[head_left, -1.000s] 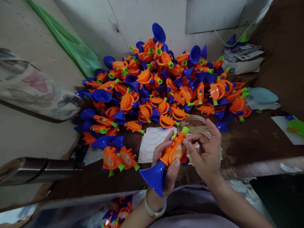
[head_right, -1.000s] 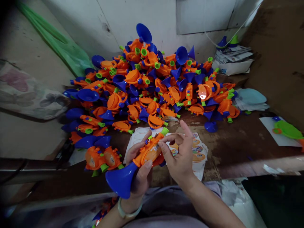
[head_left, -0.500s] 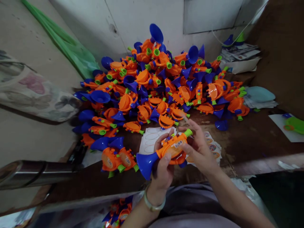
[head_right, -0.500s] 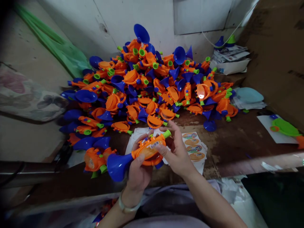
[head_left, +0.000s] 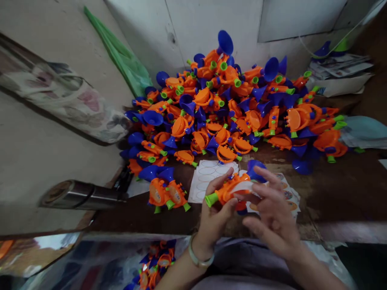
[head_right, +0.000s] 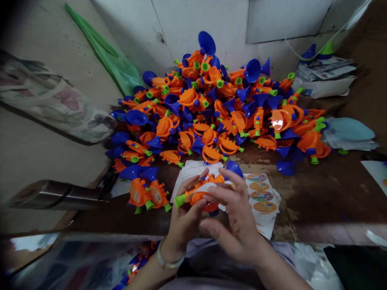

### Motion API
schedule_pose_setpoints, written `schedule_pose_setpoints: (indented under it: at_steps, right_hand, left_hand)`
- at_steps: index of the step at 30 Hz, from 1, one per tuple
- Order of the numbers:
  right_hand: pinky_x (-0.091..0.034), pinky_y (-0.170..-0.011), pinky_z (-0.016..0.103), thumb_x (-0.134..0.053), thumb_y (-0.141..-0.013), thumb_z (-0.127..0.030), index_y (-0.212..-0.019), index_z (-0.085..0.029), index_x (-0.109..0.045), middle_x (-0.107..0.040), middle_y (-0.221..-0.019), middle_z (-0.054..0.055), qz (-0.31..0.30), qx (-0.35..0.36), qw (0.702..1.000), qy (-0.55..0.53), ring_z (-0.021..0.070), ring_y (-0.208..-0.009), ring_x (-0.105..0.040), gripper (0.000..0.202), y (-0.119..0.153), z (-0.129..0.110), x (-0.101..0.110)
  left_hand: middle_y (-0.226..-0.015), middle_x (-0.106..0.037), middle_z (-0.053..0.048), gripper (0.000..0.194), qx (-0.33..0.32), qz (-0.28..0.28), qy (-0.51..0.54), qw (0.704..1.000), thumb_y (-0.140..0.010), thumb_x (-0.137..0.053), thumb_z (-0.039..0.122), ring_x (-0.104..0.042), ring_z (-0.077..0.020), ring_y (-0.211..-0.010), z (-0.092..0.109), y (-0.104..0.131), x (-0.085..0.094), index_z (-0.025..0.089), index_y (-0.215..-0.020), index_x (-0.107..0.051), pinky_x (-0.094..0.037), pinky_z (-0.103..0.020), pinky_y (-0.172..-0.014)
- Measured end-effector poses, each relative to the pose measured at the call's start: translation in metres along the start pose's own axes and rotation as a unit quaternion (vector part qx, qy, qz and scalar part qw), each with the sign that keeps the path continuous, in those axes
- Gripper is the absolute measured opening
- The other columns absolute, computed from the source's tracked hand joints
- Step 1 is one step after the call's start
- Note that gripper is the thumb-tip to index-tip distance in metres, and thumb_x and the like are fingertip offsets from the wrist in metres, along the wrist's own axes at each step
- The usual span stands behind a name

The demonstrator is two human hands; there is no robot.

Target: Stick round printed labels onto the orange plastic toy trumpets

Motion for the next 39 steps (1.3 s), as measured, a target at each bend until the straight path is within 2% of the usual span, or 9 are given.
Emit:
schedule_pose_setpoints:
  at_steps: [1,3,4,6,12,23,26,32,39]
  right_hand:
    - [-0.070,-0.078,0.039,-0.083,-0.091,-0.031,-0.118,-0.035,-0.075,-0.067,-0.137,0.008,0.019,-0.002,1.000,-0.007,0.0241,-0.103,-0.076,0.029,-0.005,-0.003,0.002]
    - [-0.066,-0.065,0.028,-0.078,-0.095,-0.026,-0.105,-0.031,-0.078,-0.076,-0.106,0.004,0.047,0.002,0.999,0.002,0.0173,-0.082,-0.076,0.011,-0.017,-0.006,0.005]
    - [-0.063,-0.061,0.024,-0.079,-0.094,-0.024,-0.097,-0.029,-0.079,-0.075,-0.091,0.001,0.057,-0.002,0.998,0.012,0.0154,-0.074,-0.074,0.006,-0.022,-0.007,0.006]
    - [-0.061,-0.056,0.021,-0.083,-0.090,-0.023,-0.088,-0.026,-0.078,-0.074,-0.076,-0.002,0.061,-0.017,0.998,0.022,0.0134,-0.064,-0.070,0.006,-0.029,-0.006,0.004]
    - [-0.058,-0.052,0.017,-0.085,-0.088,-0.027,-0.085,-0.026,-0.078,-0.074,-0.071,-0.004,0.079,-0.068,0.994,-0.011,0.0107,-0.057,-0.066,0.008,-0.026,0.000,-0.004]
    - [-0.059,-0.053,0.016,-0.088,-0.085,-0.032,-0.082,-0.022,-0.077,-0.075,-0.071,-0.002,0.057,-0.092,0.994,-0.014,0.0105,-0.057,-0.069,0.015,-0.030,-0.004,-0.003]
    - [-0.060,-0.054,0.016,-0.086,-0.085,-0.029,-0.083,-0.022,-0.077,-0.076,-0.072,-0.002,0.056,-0.094,0.994,-0.007,0.0107,-0.058,-0.069,0.012,-0.030,-0.004,-0.004]
    - [-0.058,-0.058,0.014,-0.080,-0.086,-0.018,-0.085,-0.025,-0.077,-0.077,-0.074,-0.005,0.051,-0.056,0.997,0.025,0.0086,-0.061,-0.070,0.007,-0.031,-0.004,-0.005]
    - [-0.057,-0.065,0.017,-0.074,-0.091,-0.012,-0.092,-0.024,-0.075,-0.078,-0.079,-0.004,0.043,0.079,0.980,0.179,0.0098,-0.067,-0.071,0.012,-0.032,-0.011,-0.008]
  left_hand:
    - [-0.156,-0.065,-0.013,0.048,-0.003,0.004,0.021,1.000,-0.089,-0.085,0.038,-0.068,-0.0340,-0.137,0.002,-0.001,0.001,0.029,-0.134,-0.071,-0.058,-0.049,-0.114]
    - [-0.157,-0.064,-0.013,0.051,-0.007,0.006,0.058,0.998,-0.086,-0.087,0.038,-0.068,-0.0358,-0.137,0.005,-0.001,0.001,0.030,-0.133,-0.071,-0.058,-0.051,-0.113]
    - [-0.158,-0.064,-0.012,0.052,-0.009,0.002,0.070,0.998,-0.085,-0.088,0.037,-0.068,-0.0359,-0.137,0.006,-0.001,0.001,0.031,-0.133,-0.070,-0.058,-0.052,-0.114]
    - [-0.159,-0.063,-0.009,0.052,-0.016,-0.015,0.079,0.997,-0.086,-0.087,0.034,-0.065,-0.0345,-0.141,0.008,0.001,-0.001,0.034,-0.135,-0.070,-0.055,-0.050,-0.117]
    - [-0.162,-0.060,-0.008,0.049,-0.048,-0.041,0.058,0.996,-0.090,-0.084,0.033,-0.061,-0.0345,-0.145,0.013,0.004,-0.006,0.034,-0.136,-0.070,-0.057,-0.046,-0.115]
    - [-0.159,-0.063,-0.008,0.040,-0.092,-0.049,0.026,0.994,-0.097,-0.078,0.027,-0.063,-0.0276,-0.144,0.012,0.001,-0.005,0.032,-0.135,-0.070,-0.052,-0.039,-0.119]
    - [-0.159,-0.063,-0.007,0.036,-0.091,-0.041,0.021,0.995,-0.099,-0.074,0.023,-0.063,-0.0267,-0.144,0.010,0.001,-0.004,0.032,-0.134,-0.070,-0.051,-0.039,-0.120]
    - [-0.156,-0.065,-0.009,0.031,-0.080,-0.017,0.034,0.996,-0.099,-0.074,0.024,-0.064,-0.0303,-0.143,0.010,0.002,-0.004,0.031,-0.129,-0.072,-0.054,-0.044,-0.117]
    - [-0.157,-0.064,-0.010,0.030,-0.087,0.009,0.005,0.996,-0.097,-0.077,0.029,-0.061,-0.0333,-0.146,0.009,0.007,-0.003,0.030,-0.127,-0.072,-0.052,-0.049,-0.119]
Point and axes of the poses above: each hand's wrist, its own y-axis away from the middle knuckle, its own x-axis out of the back of the hand, z = x × y, the point moved 2 cm from there along -y, towards the middle knuckle
